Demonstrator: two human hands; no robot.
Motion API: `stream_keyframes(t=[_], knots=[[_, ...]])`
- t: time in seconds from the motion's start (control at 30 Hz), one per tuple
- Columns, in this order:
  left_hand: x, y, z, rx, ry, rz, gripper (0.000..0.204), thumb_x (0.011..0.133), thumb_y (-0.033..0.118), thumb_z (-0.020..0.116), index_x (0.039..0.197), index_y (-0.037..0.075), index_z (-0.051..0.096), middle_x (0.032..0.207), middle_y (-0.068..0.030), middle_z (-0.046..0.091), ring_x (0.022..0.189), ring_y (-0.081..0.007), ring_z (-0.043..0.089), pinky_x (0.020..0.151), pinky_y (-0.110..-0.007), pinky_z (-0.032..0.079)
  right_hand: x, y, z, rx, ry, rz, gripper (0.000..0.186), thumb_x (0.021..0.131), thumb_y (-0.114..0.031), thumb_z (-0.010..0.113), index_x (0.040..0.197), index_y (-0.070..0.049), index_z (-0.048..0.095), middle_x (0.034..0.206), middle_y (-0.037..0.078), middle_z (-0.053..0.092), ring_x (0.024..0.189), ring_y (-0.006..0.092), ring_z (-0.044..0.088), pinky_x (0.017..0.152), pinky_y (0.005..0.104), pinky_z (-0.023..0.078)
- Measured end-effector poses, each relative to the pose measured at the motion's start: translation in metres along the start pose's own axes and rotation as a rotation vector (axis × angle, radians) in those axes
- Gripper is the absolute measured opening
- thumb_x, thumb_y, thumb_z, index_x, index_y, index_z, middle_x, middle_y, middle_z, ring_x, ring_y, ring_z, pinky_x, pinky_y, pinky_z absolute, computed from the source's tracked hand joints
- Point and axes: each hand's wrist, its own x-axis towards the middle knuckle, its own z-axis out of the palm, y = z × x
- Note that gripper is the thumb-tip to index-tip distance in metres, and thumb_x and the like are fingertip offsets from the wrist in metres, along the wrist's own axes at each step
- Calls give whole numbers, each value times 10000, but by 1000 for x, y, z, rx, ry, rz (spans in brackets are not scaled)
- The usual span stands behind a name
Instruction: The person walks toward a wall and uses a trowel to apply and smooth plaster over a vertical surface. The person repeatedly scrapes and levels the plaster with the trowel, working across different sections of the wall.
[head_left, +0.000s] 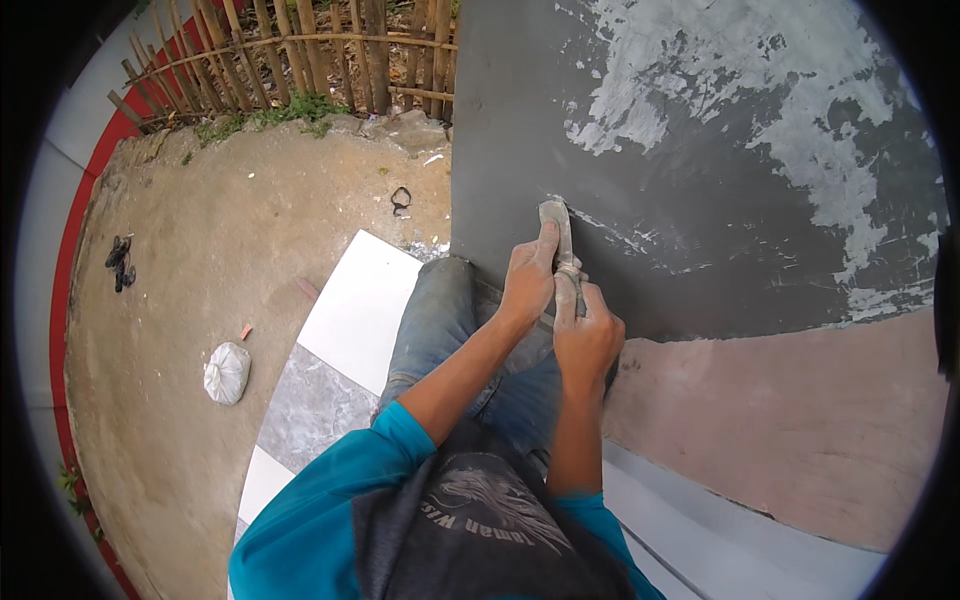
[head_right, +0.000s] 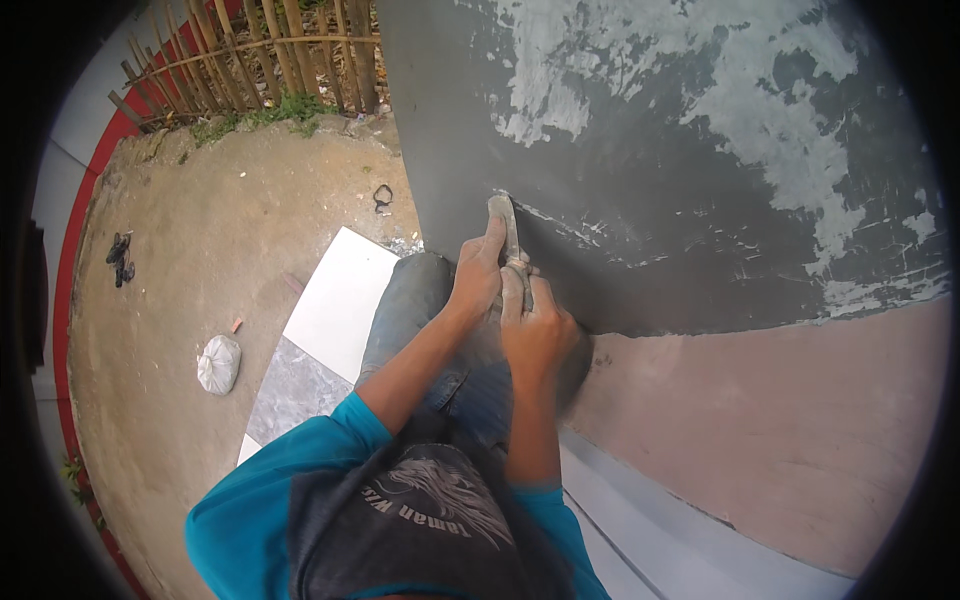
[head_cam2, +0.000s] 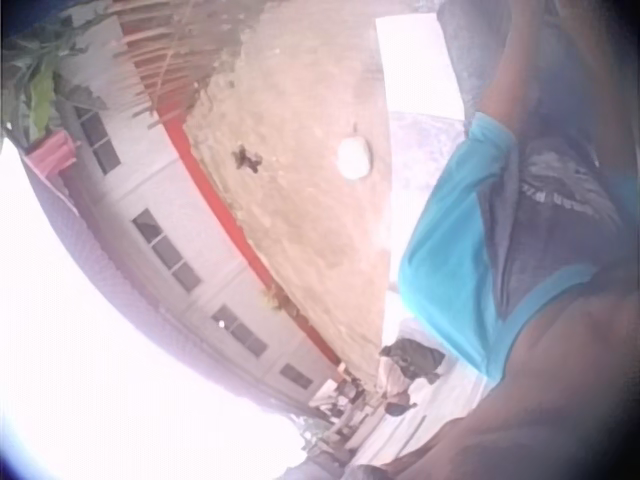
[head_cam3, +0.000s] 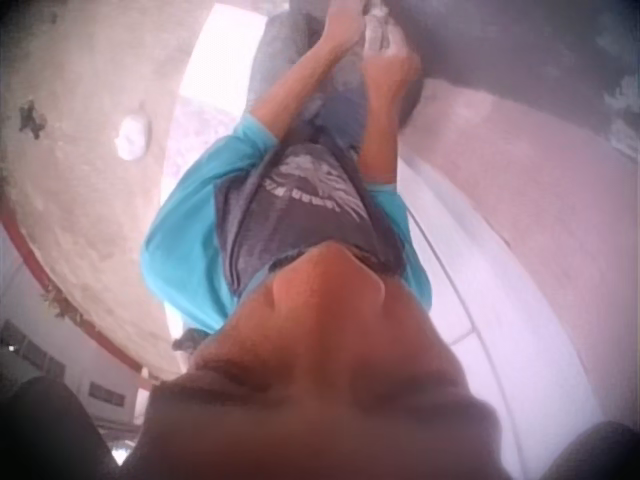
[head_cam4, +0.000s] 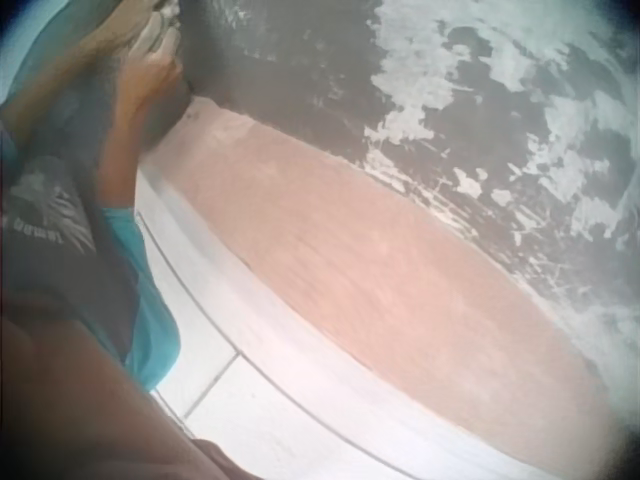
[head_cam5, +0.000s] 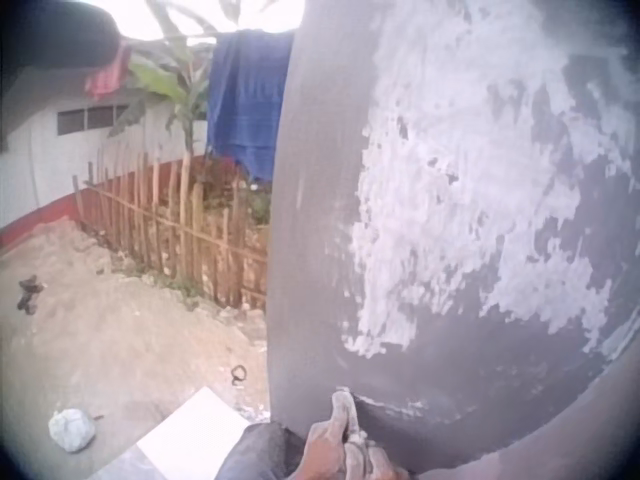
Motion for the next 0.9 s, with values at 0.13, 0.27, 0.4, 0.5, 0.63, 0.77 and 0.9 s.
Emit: stream_keyframes(t=[0.13, 0.27, 0.4, 0.5, 0.63, 0.77, 0.9], knots=[[-9, -12, 16, 33, -53, -39, 668, 1155, 518, 475, 796, 4, 705, 760, -64, 685, 688, -141, 639, 674, -309, 525, -5, 14, -21, -102, -85, 137, 292, 995, -338, 761, 983, -48, 791, 769, 177, 746, 689, 391, 737, 616, 445, 555], [-4, -2, 7, -27, 8, -47, 662, 1157, 518, 468, 797, 12, 698, 757, -64, 685, 683, -134, 639, 668, -309, 526, 1, 12, 0, -143, -70, 61, 290, 995, -337, 761, 975, -49, 791, 779, 184, 750, 682, 394, 736, 607, 438, 554], [0, 9, 2, -1, 27, -12, 661, 1157, 517, 469, 808, 6, 702, 755, -67, 685, 686, -136, 639, 665, -312, 525, 0, 4, 6, -40, -12, -33, 290, 1000, -338, 752, 961, -53, 788, 783, 192, 750, 690, 399, 738, 613, 437, 557], [-5, 1, 8, 104, -63, -99, 654, 1162, 495, 472, 806, -1, 705, 755, -66, 686, 701, -136, 636, 672, -310, 522, -5, 13, -10, -54, -54, 71, 295, 1002, -326, 754, 944, -39, 785, 763, 181, 747, 654, 356, 736, 614, 431, 557], [-8, -15, 14, -5, -72, -50, 650, 1160, 491, 480, 801, -1, 706, 751, -64, 683, 694, -132, 631, 673, -311, 521, -10, 28, -9, -150, 6, 29, 293, 993, -345, 771, 862, -82, 776, 664, 116, 727, 535, 298, 698, 522, 403, 530], [-10, -19, 14, 4, -47, -55, 650, 1157, 501, 482, 801, 3, 699, 747, -63, 679, 676, -137, 637, 662, -312, 531, -14, 30, -3, -98, 26, -28, 282, 993, -330, 771, 855, -84, 775, 668, 125, 723, 544, 312, 700, 519, 407, 528], [-5, -9, 13, -17, -22, -26, 651, 1153, 521, 476, 801, 16, 685, 747, -66, 676, 670, -143, 650, 657, -310, 541, -4, 21, -8, -109, 37, -10, 301, 1002, -362, 751, 876, -89, 777, 703, 144, 736, 594, 348, 720, 548, 424, 544]])
